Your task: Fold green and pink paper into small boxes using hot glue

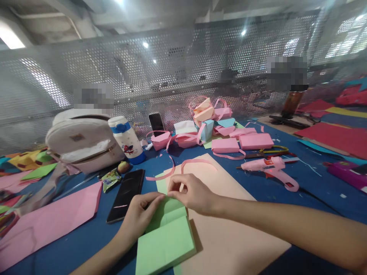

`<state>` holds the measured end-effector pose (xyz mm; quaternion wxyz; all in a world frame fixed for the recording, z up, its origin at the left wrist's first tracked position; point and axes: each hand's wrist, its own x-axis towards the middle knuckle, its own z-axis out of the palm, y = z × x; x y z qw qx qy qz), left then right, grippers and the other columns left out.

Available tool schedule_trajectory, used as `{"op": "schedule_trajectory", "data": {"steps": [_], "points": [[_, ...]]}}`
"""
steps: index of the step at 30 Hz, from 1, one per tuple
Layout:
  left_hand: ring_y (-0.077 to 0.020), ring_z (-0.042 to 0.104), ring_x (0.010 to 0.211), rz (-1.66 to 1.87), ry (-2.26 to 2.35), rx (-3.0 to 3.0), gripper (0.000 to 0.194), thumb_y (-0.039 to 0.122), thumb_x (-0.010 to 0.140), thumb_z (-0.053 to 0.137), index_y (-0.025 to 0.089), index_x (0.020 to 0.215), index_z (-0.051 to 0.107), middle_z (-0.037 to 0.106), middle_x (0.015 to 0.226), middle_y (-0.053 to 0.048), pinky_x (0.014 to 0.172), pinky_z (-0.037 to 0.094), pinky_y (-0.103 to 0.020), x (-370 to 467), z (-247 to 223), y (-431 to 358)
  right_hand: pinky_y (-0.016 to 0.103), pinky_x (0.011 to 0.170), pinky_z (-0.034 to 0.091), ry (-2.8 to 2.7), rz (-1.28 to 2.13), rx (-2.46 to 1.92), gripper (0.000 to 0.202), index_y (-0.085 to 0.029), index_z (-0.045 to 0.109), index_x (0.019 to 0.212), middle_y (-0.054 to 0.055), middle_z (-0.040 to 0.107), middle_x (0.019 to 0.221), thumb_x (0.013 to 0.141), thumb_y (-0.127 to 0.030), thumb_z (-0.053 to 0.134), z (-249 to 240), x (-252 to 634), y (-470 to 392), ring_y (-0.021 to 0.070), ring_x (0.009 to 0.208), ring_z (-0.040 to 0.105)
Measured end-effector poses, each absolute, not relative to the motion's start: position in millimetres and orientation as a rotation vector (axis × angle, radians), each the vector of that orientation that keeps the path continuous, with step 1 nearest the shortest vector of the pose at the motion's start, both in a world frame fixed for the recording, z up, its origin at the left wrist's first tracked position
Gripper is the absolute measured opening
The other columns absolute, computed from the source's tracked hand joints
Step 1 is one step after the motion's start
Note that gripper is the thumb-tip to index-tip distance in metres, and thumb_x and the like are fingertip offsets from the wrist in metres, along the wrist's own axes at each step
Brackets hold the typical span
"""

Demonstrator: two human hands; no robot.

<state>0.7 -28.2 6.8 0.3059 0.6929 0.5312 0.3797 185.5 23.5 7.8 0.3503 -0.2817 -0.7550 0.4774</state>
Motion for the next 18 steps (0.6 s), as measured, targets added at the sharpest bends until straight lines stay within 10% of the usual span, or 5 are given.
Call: {"op": "schedule_trajectory", "data": {"steps": [12, 18], "points": [[-0.0198, 0.062, 0.071, 1.056, 1.405, 1.686, 0.037, 0.042, 0.090, 0.054, 0.012, 0.086, 0.076, 0.072, 0.077, -0.006, 0.062, 0.045, -0.025, -8, -3, -19, 0.025, 0.060, 0.040, -1.844, 1.196, -0.777, 0.014, -0.017, 0.066, 0.081, 0.001, 0.064, 0.082, 0.089, -0.030, 0.064, 1, 189, 36, 0.0138, 0.068, 0.054], [-0.0238, 0.064, 0.111, 1.267, 1.370, 1.920, 0.028, 0.025, 0.098, 0.048, 0.019, 0.117, 0.067, 0.069, 0.122, -0.010, 0.091, 0.051, -0.032, -7, 10, -23, 0.026, 0.063, 0.038, -1.816, 1.202, -0.771, 0.013, -0.018, 0.061, 0.082, 0.000, 0.060, 0.080, 0.088, -0.030, 0.063, -10, 189, 45, 0.0138, 0.068, 0.051]]}}
